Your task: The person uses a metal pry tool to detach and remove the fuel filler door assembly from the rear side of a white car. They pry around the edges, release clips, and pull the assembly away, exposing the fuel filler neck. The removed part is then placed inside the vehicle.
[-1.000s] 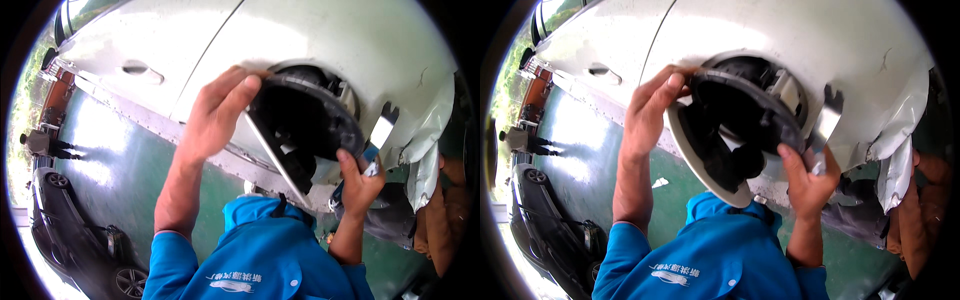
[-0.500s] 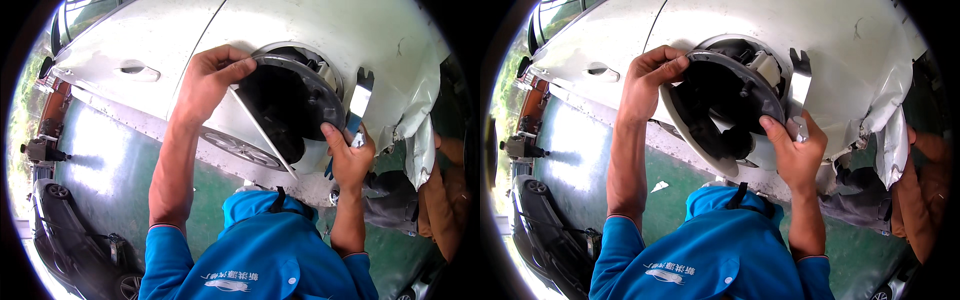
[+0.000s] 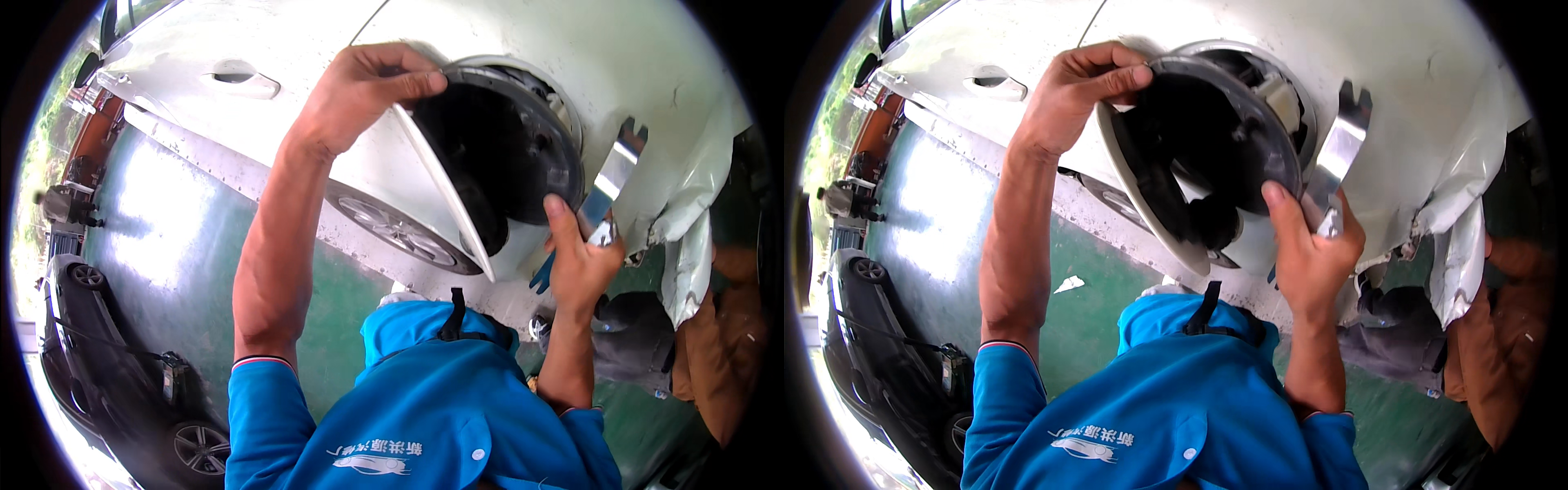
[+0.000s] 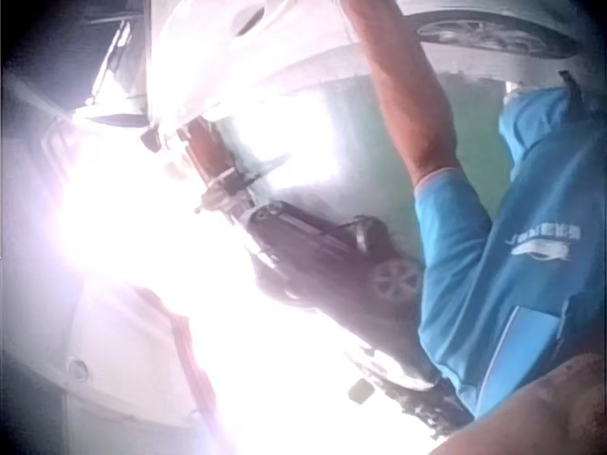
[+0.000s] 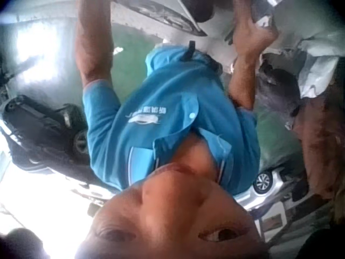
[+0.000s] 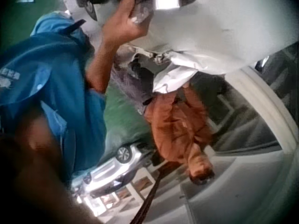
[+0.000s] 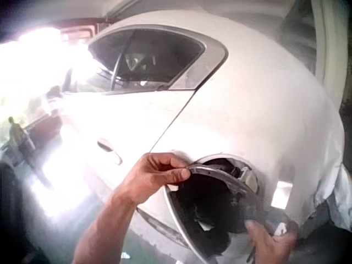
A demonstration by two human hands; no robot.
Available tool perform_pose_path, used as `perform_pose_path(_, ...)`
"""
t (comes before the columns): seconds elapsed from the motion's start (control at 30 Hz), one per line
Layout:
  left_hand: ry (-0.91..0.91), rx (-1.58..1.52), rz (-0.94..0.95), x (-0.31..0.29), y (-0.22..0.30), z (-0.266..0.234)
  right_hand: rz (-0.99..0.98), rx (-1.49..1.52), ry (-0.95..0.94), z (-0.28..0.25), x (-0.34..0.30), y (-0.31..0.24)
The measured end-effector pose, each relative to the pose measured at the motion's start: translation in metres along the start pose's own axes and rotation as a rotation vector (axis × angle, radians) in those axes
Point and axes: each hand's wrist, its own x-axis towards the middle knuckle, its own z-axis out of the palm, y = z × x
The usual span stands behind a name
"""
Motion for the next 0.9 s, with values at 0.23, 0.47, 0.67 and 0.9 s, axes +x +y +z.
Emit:
perform_pose_path(0.23,-0.034,0.127,0.016,0.002,0.005,-0.006,0.049,0.013,-0.062,-0.009,0.009,-0.004)
perform_pose_path(0.47,0.063,0.138,-0.007,-0.006,0.001,0.001,0.142,0.026,-0.077,-0.018,0.003,-0.002)
perform_pose_path(0.67,0.043,0.107,-0.022,-0.007,0.003,0.002,0.261,0.134,-0.062,-0.010,-0.022,0.029)
perform_pose_path(0.9,0.281,-0.044,0.109,-0.021,-0.002,0.001,0.281,0.204,-0.014,0.013,-0.025,0.036)
